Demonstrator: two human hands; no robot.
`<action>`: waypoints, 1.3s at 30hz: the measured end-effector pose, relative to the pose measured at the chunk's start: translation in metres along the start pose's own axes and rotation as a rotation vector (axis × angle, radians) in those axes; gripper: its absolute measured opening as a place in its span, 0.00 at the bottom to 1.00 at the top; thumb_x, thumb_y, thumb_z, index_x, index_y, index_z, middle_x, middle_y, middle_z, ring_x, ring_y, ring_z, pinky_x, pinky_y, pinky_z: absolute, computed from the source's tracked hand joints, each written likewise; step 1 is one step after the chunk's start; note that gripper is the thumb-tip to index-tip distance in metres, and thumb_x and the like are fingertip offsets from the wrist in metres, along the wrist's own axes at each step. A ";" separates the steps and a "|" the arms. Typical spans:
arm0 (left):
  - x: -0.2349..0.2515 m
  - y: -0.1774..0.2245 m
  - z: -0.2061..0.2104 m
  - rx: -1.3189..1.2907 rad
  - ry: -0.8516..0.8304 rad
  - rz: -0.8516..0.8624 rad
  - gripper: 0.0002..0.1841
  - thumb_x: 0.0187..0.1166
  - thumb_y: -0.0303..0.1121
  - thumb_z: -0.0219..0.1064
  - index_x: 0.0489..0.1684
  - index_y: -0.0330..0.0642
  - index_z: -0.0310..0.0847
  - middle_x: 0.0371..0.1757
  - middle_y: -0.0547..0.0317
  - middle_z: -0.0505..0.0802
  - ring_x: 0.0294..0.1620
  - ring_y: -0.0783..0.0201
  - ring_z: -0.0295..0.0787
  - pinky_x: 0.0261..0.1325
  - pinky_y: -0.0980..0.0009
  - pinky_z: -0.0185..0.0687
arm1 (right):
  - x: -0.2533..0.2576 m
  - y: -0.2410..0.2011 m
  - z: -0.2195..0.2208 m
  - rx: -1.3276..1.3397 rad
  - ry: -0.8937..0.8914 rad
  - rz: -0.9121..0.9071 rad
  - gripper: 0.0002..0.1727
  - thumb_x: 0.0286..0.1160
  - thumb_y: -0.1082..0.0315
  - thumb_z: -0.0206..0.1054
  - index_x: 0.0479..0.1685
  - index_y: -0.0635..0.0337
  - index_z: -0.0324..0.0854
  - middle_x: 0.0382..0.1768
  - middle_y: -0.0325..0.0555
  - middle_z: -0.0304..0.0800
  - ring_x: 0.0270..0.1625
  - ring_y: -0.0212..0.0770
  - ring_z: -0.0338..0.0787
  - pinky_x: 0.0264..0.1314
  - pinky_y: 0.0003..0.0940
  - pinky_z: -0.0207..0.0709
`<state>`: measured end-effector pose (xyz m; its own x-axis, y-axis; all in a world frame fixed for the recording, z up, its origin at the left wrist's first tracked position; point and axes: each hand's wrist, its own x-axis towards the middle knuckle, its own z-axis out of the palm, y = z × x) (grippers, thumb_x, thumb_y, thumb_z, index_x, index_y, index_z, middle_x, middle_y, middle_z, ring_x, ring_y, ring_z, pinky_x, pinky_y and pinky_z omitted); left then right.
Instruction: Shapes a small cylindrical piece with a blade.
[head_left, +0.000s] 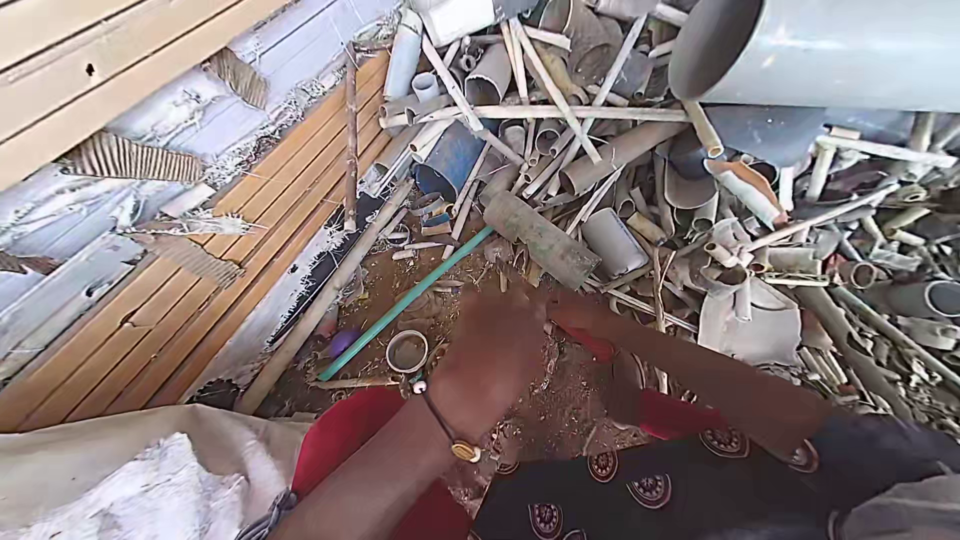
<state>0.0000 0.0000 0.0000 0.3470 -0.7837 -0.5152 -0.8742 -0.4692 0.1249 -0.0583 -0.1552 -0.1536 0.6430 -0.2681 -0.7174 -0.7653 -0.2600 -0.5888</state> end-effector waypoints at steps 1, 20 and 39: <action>-0.004 -0.004 -0.005 -0.006 0.054 -0.032 0.23 0.93 0.39 0.51 0.85 0.50 0.70 0.74 0.41 0.83 0.73 0.36 0.80 0.67 0.38 0.74 | -0.018 -0.008 -0.019 0.156 0.007 -0.018 0.08 0.85 0.68 0.64 0.50 0.65 0.78 0.31 0.43 0.79 0.24 0.31 0.79 0.27 0.26 0.76; 0.006 0.012 0.016 -1.182 0.800 0.619 0.21 0.76 0.39 0.74 0.62 0.36 0.84 0.54 0.65 0.93 0.44 0.75 0.93 0.44 0.80 0.92 | -0.182 -0.014 -0.048 0.934 -0.066 -0.531 0.21 0.64 0.66 0.73 0.59 0.53 0.77 0.34 0.38 0.92 0.22 0.30 0.88 0.24 0.24 0.86; 0.039 0.047 0.023 -1.028 0.864 0.474 0.21 0.77 0.41 0.72 0.65 0.42 0.82 0.60 0.60 0.87 0.53 0.72 0.88 0.51 0.77 0.88 | -0.162 -0.002 -0.056 0.546 0.370 -0.659 0.11 0.70 0.75 0.72 0.50 0.61 0.85 0.37 0.35 0.91 0.27 0.24 0.87 0.29 0.18 0.83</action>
<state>-0.0355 -0.0433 -0.0332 0.5176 -0.7700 0.3730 -0.4627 0.1148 0.8790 -0.1589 -0.1630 -0.0153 0.8489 -0.5243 -0.0667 -0.0893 -0.0178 -0.9958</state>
